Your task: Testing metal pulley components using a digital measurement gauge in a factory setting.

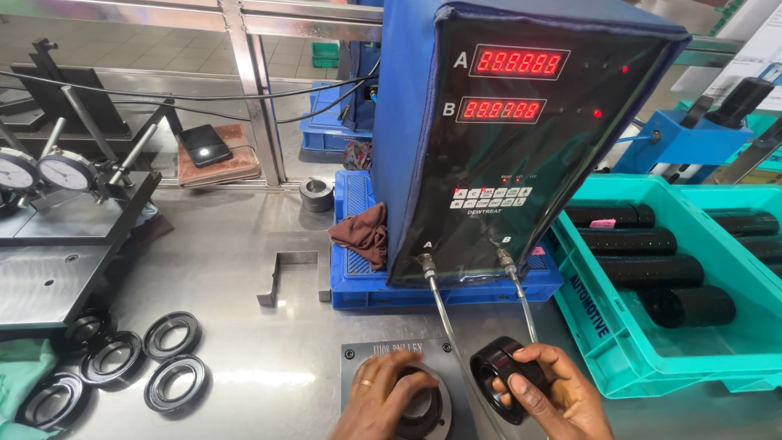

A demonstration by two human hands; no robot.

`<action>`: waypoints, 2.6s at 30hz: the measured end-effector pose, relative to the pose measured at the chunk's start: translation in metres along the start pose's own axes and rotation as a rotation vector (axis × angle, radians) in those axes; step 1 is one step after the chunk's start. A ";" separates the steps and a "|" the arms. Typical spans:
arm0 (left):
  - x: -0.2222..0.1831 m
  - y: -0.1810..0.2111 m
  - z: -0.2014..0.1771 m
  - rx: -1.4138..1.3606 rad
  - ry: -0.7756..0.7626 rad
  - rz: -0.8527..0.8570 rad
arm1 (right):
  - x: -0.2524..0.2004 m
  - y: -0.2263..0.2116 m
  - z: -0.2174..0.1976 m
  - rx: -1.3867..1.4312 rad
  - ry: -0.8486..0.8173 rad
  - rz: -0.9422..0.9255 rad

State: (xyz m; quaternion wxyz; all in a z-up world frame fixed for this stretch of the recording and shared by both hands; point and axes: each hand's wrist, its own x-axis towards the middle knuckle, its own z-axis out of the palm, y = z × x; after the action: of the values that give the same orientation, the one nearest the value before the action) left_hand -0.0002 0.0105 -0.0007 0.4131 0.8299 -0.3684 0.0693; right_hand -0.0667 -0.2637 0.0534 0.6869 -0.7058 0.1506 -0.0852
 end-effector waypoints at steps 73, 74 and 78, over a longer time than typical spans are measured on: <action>0.017 0.036 -0.037 0.073 -0.234 -0.226 | -0.016 -0.002 0.006 0.409 0.190 -0.148; 0.010 0.021 -0.032 0.073 -0.235 -0.223 | -0.017 -0.004 0.005 0.409 0.193 -0.150; 0.011 0.020 -0.045 0.073 -0.166 0.044 | -0.020 -0.013 0.011 0.389 0.232 -0.122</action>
State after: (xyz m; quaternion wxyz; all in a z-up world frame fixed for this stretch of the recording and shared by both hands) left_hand 0.0023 0.0300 0.0462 0.3490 0.8391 -0.4167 0.0228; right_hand -0.0805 -0.2461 0.0681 0.7817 -0.5534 0.1663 -0.2345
